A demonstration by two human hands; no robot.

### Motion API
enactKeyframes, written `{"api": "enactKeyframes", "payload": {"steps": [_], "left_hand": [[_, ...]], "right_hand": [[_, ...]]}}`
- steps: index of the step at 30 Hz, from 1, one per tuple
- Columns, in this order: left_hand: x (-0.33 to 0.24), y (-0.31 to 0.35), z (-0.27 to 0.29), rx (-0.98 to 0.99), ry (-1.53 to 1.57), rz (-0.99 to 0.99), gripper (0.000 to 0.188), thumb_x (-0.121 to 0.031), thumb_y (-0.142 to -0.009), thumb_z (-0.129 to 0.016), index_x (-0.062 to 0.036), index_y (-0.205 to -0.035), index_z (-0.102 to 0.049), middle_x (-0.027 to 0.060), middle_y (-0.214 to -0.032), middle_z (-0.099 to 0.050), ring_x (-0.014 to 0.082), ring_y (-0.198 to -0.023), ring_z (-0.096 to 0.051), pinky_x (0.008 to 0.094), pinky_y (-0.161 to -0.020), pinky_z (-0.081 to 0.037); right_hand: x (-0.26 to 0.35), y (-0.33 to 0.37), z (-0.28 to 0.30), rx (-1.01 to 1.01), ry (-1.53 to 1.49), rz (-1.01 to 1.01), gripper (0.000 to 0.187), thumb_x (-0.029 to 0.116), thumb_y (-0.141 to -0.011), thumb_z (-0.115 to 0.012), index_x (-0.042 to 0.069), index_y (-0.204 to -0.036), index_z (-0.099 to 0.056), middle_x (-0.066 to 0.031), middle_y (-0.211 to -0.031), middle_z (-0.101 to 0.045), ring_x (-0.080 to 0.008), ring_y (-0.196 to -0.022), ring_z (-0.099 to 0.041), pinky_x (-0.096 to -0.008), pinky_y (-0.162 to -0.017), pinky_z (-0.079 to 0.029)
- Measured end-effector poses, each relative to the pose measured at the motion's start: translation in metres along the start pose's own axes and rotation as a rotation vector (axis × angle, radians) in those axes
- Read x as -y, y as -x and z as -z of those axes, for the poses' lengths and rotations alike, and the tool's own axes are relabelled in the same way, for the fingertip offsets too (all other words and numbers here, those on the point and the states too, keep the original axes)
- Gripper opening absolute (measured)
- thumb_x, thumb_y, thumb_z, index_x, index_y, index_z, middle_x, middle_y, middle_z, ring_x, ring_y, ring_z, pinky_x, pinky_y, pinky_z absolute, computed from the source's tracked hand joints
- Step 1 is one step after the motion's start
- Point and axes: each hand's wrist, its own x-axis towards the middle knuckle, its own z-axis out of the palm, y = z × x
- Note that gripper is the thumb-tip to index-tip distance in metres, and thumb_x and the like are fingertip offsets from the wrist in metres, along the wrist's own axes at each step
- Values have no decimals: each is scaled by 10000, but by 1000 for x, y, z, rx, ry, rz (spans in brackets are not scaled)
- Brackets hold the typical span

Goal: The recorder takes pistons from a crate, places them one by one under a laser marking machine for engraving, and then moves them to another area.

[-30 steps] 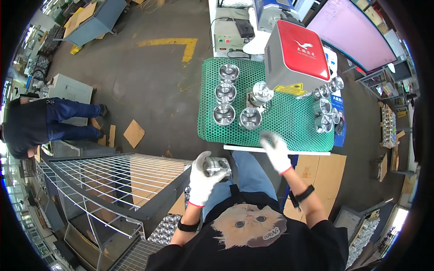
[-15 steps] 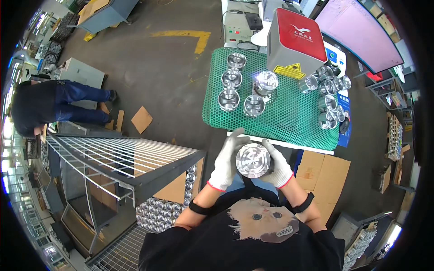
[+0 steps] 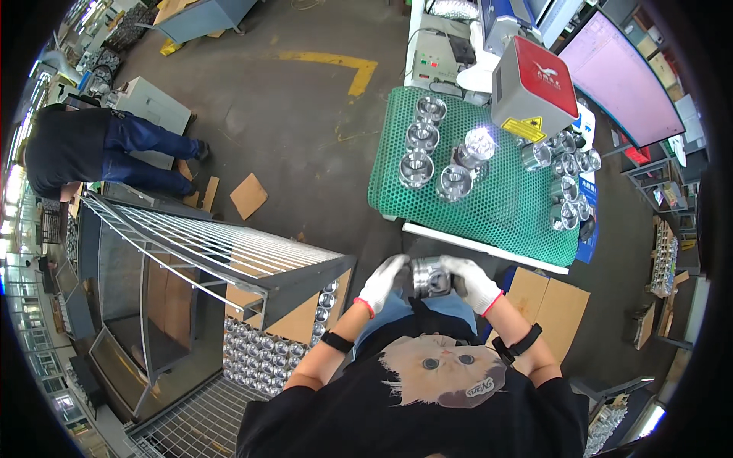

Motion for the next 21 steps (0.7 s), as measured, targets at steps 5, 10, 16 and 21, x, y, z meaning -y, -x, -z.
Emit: {"api": "enactKeyframes", "payload": {"steps": [5, 10, 16, 21], "left_hand": [[6, -5, 11, 112, 184, 215, 682, -555, -957, -463, -34, -1396, -442, 191, -1319, -517, 303, -1173, -516, 437, -1008, -421], [-27, -46, -13, 170, 509, 295, 800, -629, -940, -408, -45, -1476, -300, 192, -1480, -357, 368, -1260, -453, 502, -1059, -365], [-38, -99, -23, 207, 726, 226, 645, -616, -969, -322, -173, -1430, -408, 80, -1422, -483, 300, -1326, -422, 529, -1085, -318], [-56, -89, -21, 39, 717, 304, 648, -632, -949, -369, -156, -1380, -456, 103, -1388, -496, 308, -1287, -454, 524, -1050, -361]], "right_hand": [[18, -18, -6, 8, 1686, 353, 241, 224, -799, -599, 43, -944, -664, -160, -899, -666, -362, -863, -635, -445, -767, -505], [40, -64, -27, -162, 1885, 877, 159, 171, -769, -591, 59, -877, -626, -142, -820, -639, -319, -794, -628, -439, -648, -503], [20, -111, -33, -385, 1898, 860, 199, 103, -792, -567, 21, -967, -614, -198, -923, -627, -342, -819, -607, -428, -693, -510], [76, -63, -43, -317, 1763, 987, 415, 251, -738, -680, 105, -1113, -577, -112, -1058, -592, -283, -994, -552, -444, -896, -412]]}}
